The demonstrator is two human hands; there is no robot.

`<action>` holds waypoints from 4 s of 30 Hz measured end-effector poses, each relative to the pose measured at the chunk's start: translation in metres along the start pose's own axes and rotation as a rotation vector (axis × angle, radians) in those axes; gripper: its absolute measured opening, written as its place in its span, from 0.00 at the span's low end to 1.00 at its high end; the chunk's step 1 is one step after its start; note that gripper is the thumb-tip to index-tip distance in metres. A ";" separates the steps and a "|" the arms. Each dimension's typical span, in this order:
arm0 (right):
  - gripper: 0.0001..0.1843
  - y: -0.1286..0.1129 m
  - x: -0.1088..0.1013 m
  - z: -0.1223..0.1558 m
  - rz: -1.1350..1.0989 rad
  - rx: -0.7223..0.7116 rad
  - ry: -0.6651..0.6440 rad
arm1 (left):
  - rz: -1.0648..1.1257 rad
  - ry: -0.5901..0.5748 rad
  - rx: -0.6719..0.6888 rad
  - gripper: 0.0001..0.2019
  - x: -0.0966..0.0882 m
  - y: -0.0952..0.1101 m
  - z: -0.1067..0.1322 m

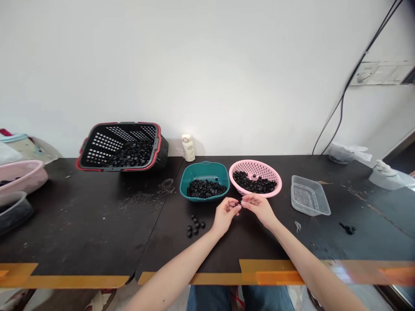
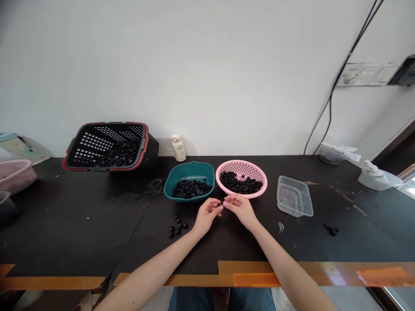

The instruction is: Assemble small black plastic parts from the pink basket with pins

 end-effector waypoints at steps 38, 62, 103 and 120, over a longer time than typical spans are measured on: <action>0.01 -0.041 0.022 0.025 0.614 -0.243 -0.168 | -0.499 -0.091 -0.093 0.24 0.013 0.004 0.005; 0.04 -0.047 0.020 0.026 0.558 -0.260 -0.142 | -0.466 -0.131 -0.043 0.18 0.017 0.006 0.007; 0.03 -0.046 0.026 0.029 0.701 -0.284 -0.127 | -0.479 -0.134 -0.090 0.21 0.016 0.001 0.005; 0.02 -0.046 0.023 0.031 0.663 -0.283 -0.004 | -0.532 -0.098 -0.062 0.21 0.016 0.009 0.006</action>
Point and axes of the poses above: each hand's wrist, its own z-axis away from the middle knuckle, its own x-axis out of the palm, y = z × x, the point moved 9 cm from there along -z, towards the middle knuckle, and after that the axes turned 15 degrees about -y, right-handed, at the moved point
